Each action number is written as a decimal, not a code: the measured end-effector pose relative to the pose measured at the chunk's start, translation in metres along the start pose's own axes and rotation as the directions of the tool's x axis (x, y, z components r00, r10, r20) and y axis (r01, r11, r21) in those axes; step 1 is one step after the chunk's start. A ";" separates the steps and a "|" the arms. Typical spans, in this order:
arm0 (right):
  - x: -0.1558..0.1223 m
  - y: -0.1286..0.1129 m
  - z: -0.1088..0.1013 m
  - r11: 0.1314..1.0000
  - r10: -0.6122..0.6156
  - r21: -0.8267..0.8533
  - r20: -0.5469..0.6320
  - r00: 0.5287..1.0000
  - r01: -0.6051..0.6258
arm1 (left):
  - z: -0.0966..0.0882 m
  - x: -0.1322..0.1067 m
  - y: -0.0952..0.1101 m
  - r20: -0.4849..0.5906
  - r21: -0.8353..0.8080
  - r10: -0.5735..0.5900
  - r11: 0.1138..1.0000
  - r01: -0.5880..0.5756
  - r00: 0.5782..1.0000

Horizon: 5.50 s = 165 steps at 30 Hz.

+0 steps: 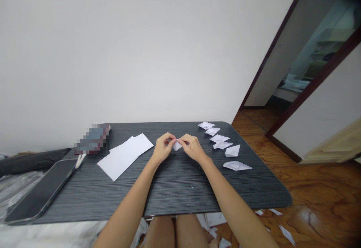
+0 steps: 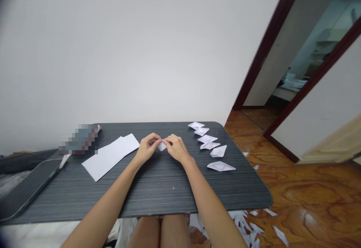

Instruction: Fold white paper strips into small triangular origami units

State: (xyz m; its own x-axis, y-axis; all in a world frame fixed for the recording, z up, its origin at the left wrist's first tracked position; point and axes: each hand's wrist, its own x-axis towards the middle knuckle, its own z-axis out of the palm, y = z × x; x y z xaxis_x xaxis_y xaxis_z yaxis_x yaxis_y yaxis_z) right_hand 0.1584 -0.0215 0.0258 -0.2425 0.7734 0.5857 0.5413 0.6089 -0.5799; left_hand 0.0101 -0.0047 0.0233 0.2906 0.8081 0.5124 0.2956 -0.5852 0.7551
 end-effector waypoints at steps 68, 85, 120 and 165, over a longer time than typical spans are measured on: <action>-0.004 0.007 -0.015 0.927 0.159 0.345 -0.007 0.987 -0.147 | -0.012 -0.003 0.003 0.066 -0.237 -0.105 0.964 0.118 0.992; -0.003 0.003 -0.015 0.978 -0.071 0.200 0.057 0.996 0.059 | -0.007 -0.004 0.000 0.183 -0.323 -0.114 0.931 0.169 0.976; -0.001 0.014 -0.011 0.721 0.300 0.582 0.227 0.926 -0.377 | -0.009 -0.006 0.009 0.140 -0.258 -0.119 0.954 0.153 0.983; -0.034 -0.006 -0.053 0.993 0.104 0.047 0.136 0.985 -0.111 | -0.013 -0.022 0.023 0.223 0.053 -0.098 0.995 0.088 0.970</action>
State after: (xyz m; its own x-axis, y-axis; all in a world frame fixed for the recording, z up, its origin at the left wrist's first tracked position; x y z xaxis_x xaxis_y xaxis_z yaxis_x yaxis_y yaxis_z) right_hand 0.2056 -0.0608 0.0394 -0.2920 0.8494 0.4397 0.5263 0.5265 -0.6677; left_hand -0.0014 -0.0351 0.0348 0.4554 0.8261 0.3319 0.3683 -0.5142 0.7746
